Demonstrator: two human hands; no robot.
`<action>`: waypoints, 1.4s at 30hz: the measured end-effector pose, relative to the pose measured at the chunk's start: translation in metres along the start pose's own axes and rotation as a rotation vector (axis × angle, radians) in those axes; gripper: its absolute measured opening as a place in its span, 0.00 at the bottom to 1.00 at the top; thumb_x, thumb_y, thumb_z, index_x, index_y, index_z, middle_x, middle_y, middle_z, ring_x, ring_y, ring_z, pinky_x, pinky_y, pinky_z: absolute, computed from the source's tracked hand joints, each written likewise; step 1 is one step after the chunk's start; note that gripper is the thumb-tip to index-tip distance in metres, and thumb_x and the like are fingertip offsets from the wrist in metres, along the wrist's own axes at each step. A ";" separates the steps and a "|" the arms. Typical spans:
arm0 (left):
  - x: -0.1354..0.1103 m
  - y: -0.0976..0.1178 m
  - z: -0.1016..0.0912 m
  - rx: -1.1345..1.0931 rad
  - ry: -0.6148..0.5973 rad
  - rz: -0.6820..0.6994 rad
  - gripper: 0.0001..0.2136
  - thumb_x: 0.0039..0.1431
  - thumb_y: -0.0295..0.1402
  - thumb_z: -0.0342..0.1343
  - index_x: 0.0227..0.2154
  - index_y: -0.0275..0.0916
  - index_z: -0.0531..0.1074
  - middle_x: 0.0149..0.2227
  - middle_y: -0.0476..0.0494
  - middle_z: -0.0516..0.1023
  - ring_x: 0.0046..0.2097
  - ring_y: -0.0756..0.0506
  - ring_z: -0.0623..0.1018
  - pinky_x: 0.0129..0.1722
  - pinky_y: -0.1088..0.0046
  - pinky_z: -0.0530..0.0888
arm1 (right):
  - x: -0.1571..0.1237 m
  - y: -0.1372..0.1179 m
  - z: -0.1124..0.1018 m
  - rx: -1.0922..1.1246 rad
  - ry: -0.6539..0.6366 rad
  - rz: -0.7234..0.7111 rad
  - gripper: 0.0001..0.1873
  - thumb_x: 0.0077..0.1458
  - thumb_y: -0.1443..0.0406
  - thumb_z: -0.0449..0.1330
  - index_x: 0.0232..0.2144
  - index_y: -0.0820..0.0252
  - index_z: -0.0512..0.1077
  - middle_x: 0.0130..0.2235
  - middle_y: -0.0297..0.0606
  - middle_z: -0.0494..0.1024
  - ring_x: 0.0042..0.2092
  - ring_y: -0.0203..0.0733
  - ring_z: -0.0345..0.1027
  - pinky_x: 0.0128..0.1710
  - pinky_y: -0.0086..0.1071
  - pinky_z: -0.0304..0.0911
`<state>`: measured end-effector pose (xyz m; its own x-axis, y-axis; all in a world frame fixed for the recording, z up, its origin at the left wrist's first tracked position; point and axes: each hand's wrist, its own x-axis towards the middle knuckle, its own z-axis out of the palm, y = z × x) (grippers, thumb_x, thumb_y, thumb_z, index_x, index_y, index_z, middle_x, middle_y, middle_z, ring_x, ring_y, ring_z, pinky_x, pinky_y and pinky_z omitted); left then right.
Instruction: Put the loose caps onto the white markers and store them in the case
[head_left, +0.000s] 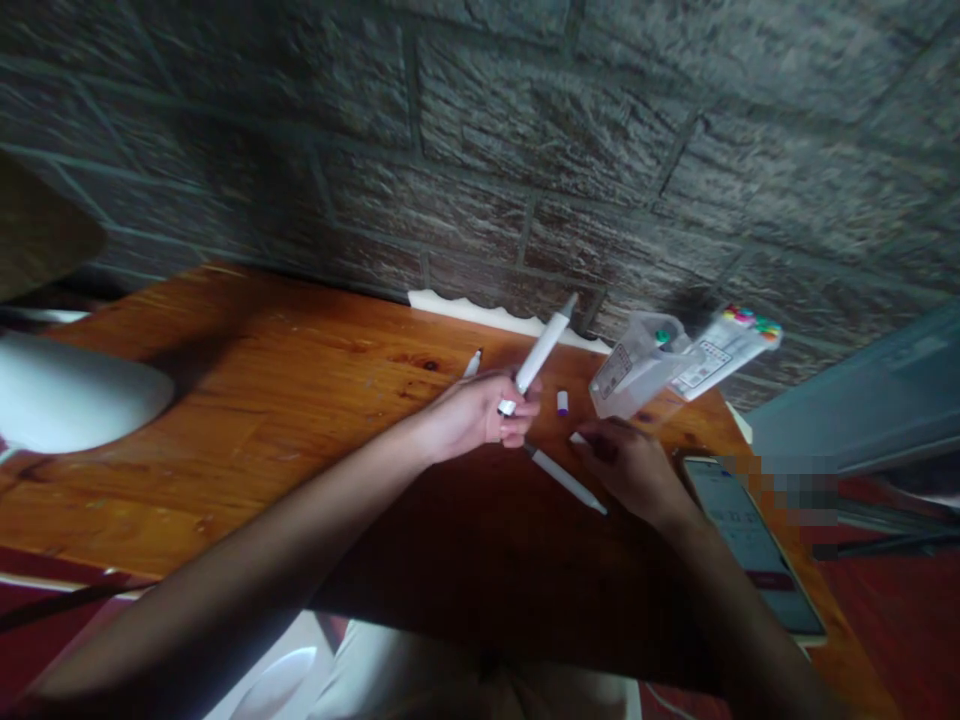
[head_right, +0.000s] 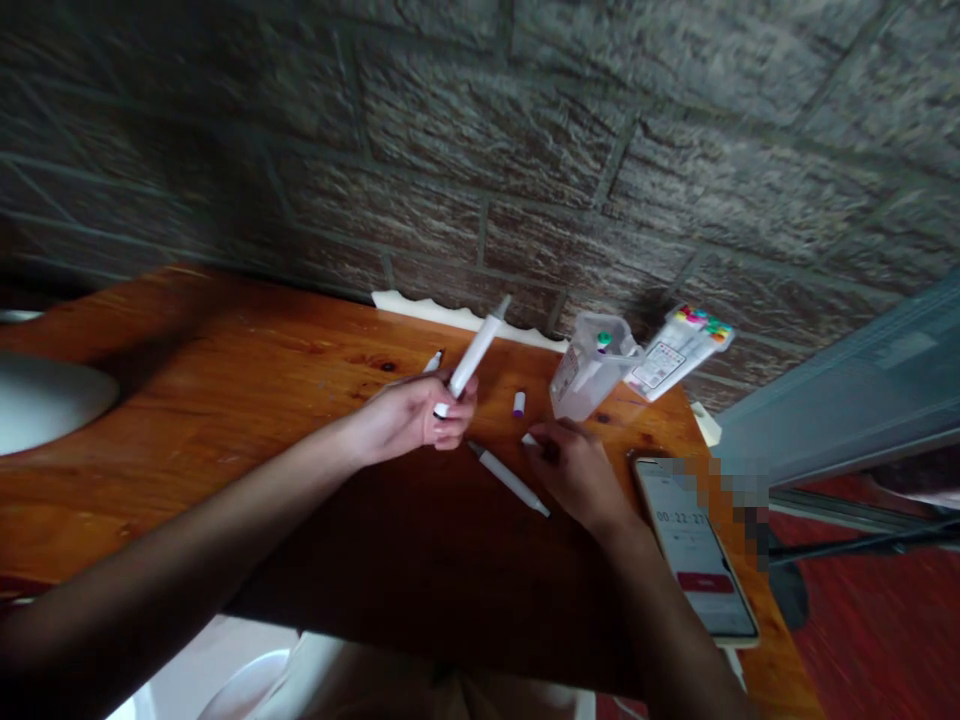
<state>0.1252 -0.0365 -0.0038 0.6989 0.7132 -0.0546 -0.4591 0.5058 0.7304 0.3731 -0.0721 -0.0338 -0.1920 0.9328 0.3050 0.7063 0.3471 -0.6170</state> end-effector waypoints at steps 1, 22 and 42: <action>0.000 0.005 -0.003 -0.032 0.047 0.024 0.06 0.49 0.25 0.53 0.33 0.36 0.67 0.22 0.55 0.61 0.20 0.55 0.62 0.20 0.81 0.66 | 0.000 -0.004 0.003 -0.020 -0.001 -0.016 0.09 0.55 0.60 0.64 0.37 0.57 0.80 0.34 0.40 0.79 0.33 0.43 0.72 0.38 0.38 0.67; -0.010 0.011 -0.014 0.458 0.116 0.069 0.16 0.62 0.44 0.58 0.42 0.34 0.71 0.27 0.54 0.63 0.21 0.58 0.55 0.19 0.83 0.50 | 0.035 -0.039 0.000 0.432 0.285 -0.030 0.16 0.64 0.59 0.57 0.52 0.53 0.72 0.40 0.37 0.77 0.40 0.39 0.71 0.41 0.33 0.69; -0.016 -0.005 0.005 1.388 0.078 0.196 0.14 0.68 0.43 0.50 0.34 0.40 0.74 0.28 0.51 0.72 0.31 0.49 0.71 0.33 0.76 0.62 | 0.029 -0.039 -0.022 0.599 -0.061 0.104 0.19 0.53 0.52 0.66 0.22 0.59 0.72 0.21 0.30 0.73 0.23 0.32 0.64 0.24 0.27 0.59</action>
<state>0.1192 -0.0528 -0.0027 0.6346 0.7632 0.1215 0.3965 -0.4565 0.7965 0.3544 -0.0609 0.0150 -0.1934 0.9626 0.1899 0.2208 0.2313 -0.9475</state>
